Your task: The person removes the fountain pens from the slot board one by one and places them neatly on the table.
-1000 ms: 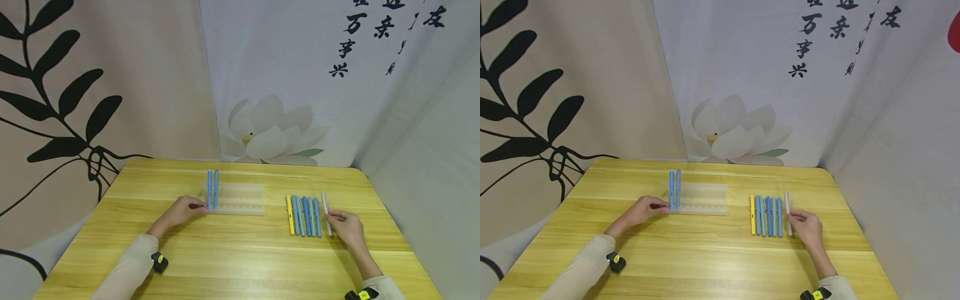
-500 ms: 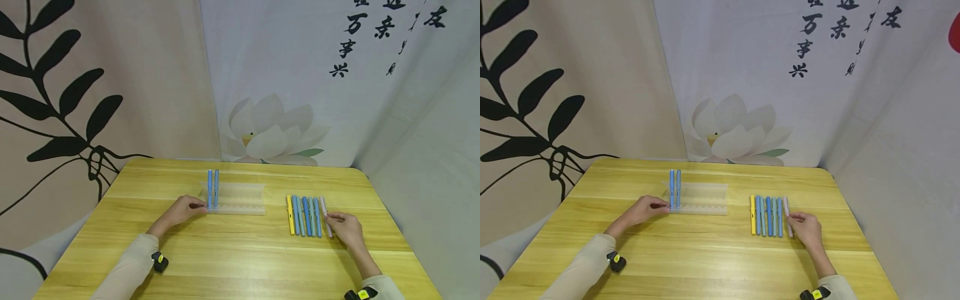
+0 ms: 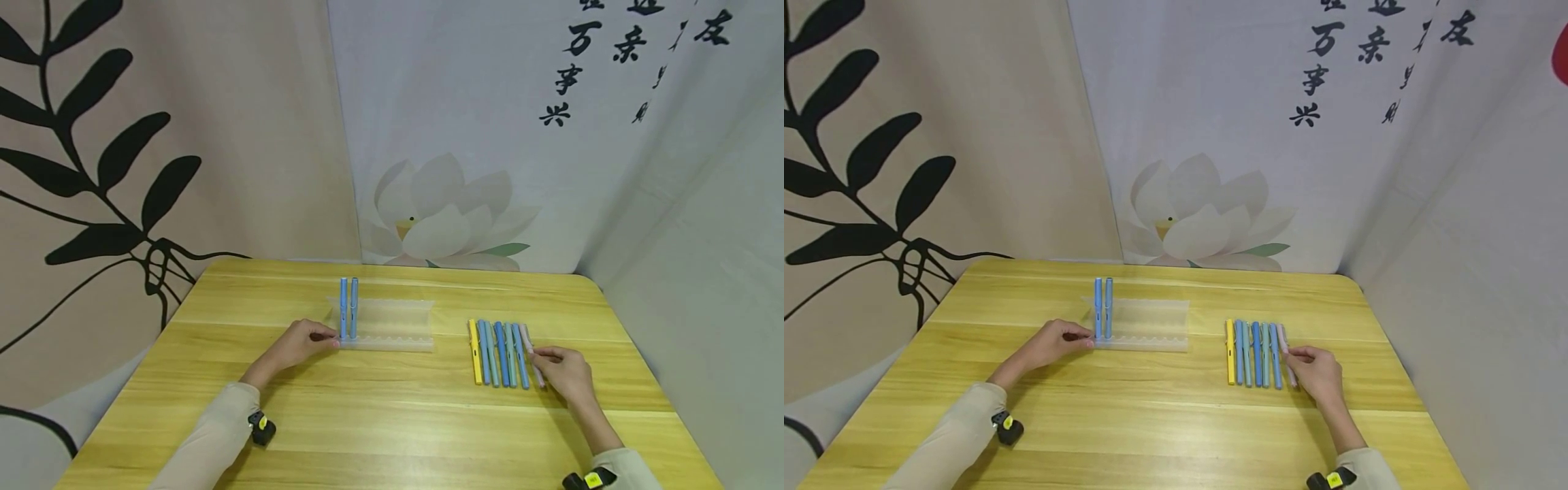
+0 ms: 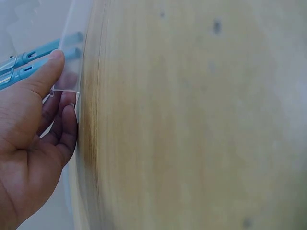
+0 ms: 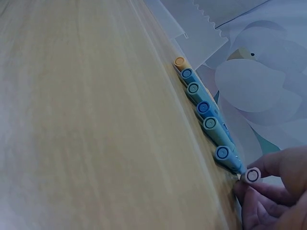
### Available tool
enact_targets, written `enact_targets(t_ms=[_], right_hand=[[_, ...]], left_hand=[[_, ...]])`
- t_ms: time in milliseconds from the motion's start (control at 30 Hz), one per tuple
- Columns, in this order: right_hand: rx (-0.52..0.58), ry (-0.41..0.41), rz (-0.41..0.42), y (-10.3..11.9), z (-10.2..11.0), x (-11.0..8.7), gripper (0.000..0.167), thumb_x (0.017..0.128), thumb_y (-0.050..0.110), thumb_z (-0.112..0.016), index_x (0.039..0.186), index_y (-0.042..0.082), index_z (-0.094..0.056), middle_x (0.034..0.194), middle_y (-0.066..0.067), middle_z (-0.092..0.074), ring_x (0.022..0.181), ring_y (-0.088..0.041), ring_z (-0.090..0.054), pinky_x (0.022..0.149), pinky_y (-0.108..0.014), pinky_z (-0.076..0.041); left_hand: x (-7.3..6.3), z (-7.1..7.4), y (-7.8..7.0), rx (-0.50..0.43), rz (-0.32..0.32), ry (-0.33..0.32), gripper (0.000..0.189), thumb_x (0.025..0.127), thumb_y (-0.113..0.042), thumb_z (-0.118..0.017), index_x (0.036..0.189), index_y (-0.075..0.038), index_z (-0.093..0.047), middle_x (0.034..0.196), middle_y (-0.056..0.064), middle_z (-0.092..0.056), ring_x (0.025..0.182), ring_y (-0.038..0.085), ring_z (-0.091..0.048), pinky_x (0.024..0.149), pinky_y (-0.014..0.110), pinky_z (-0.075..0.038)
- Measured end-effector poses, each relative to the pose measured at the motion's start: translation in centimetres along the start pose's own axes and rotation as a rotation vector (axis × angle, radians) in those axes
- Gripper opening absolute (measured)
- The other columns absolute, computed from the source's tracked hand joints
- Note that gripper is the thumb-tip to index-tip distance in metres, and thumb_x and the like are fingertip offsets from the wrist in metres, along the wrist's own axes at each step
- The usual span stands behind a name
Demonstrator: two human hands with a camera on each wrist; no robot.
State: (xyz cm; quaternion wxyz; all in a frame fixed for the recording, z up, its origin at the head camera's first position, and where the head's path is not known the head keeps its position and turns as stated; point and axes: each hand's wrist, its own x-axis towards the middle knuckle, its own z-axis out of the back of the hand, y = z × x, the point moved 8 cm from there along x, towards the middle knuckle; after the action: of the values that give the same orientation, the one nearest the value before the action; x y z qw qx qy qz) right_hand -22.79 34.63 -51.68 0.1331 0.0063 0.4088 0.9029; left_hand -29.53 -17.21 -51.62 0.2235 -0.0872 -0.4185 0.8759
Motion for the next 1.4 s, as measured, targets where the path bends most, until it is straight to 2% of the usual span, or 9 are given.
enact_targets(t_ms=[133, 367, 500, 633, 933, 1233, 1400], right_hand=[[-0.015, -0.010, 0.011, 0.0, 0.0, 0.0, 0.041, 0.096, 0.034, -0.073, 0.118, 0.000, -0.074, 0.102, -0.013, -0.076, 0.080, -0.015, -0.068, 0.066, -0.030, -0.053], [0.075, -0.003, -0.004, -0.1, -0.2, 0.2, 0.036, 0.096, 0.023, -0.074, 0.118, -0.006, -0.072, 0.095, -0.012, -0.077, 0.075, -0.012, -0.071, 0.062, -0.025, -0.057], [0.031, -0.012, 0.002, 0.0, 0.2, 0.1, 0.037, 0.095, 0.027, -0.074, 0.118, -0.003, -0.073, 0.093, -0.009, -0.077, 0.072, -0.012, -0.069, 0.059, -0.026, -0.052], [0.010, -0.013, 0.025, 0.6, 0.6, 0.0, 0.039, 0.096, 0.029, -0.073, 0.119, -0.002, -0.072, 0.097, -0.011, -0.076, 0.074, -0.014, -0.069, 0.059, -0.027, -0.051], [-0.035, -0.062, 0.166, 3.8, 1.5, 0.0, 0.038, 0.100, 0.036, -0.068, 0.122, 0.005, -0.073, 0.106, -0.012, -0.075, 0.095, -0.025, -0.069, 0.073, -0.030, -0.054], [0.050, -0.032, 0.300, 7.8, 0.3, -0.1, 0.040, 0.100, 0.036, -0.068, 0.126, 0.006, -0.072, 0.111, -0.013, -0.075, 0.098, -0.024, -0.071, 0.075, -0.023, -0.055], [0.081, -0.023, 0.341, 9.6, -0.7, 0.0, 0.039, 0.099, 0.037, -0.070, 0.125, 0.009, -0.073, 0.111, -0.012, -0.075, 0.098, -0.023, -0.071, 0.076, -0.022, -0.055]], left_hand=[[0.0, 0.0, -0.2, 0.004, -0.001, 0.001, 0.027, 0.097, -0.029, -0.073, 0.114, -0.009, -0.079, 0.110, 0.002, -0.076, 0.093, 0.013, -0.067, 0.079, 0.027, -0.055], [0.0, 0.0, -0.1, 0.000, -0.003, 0.002, 0.027, 0.097, -0.029, -0.072, 0.114, -0.009, -0.079, 0.108, 0.000, -0.076, 0.091, 0.013, -0.066, 0.078, 0.027, -0.055], [0.0, -0.1, 0.0, -0.007, 0.002, 0.002, 0.027, 0.097, -0.030, -0.073, 0.114, -0.009, -0.079, 0.108, 0.001, -0.076, 0.092, 0.013, -0.067, 0.079, 0.027, -0.055], [0.0, -0.1, 0.1, -0.010, 0.005, 0.000, 0.028, 0.097, -0.031, -0.073, 0.114, -0.009, -0.078, 0.108, 0.001, -0.076, 0.092, 0.013, -0.067, 0.078, 0.027, -0.055], [-0.1, -0.1, 0.0, -0.005, 0.014, 0.005, 0.029, 0.097, -0.031, -0.072, 0.116, -0.008, -0.078, 0.111, 0.003, -0.076, 0.095, 0.014, -0.067, 0.080, 0.027, -0.055], [-0.1, 0.0, 0.1, -0.006, 0.010, 0.005, 0.031, 0.098, -0.032, -0.071, 0.117, -0.008, -0.077, 0.114, 0.004, -0.076, 0.096, 0.014, -0.067, 0.080, 0.027, -0.055], [0.0, -0.1, 0.0, -0.012, 0.011, 0.008, 0.031, 0.097, -0.033, -0.072, 0.117, -0.009, -0.077, 0.114, 0.003, -0.075, 0.096, 0.014, -0.067, 0.081, 0.027, -0.055]])
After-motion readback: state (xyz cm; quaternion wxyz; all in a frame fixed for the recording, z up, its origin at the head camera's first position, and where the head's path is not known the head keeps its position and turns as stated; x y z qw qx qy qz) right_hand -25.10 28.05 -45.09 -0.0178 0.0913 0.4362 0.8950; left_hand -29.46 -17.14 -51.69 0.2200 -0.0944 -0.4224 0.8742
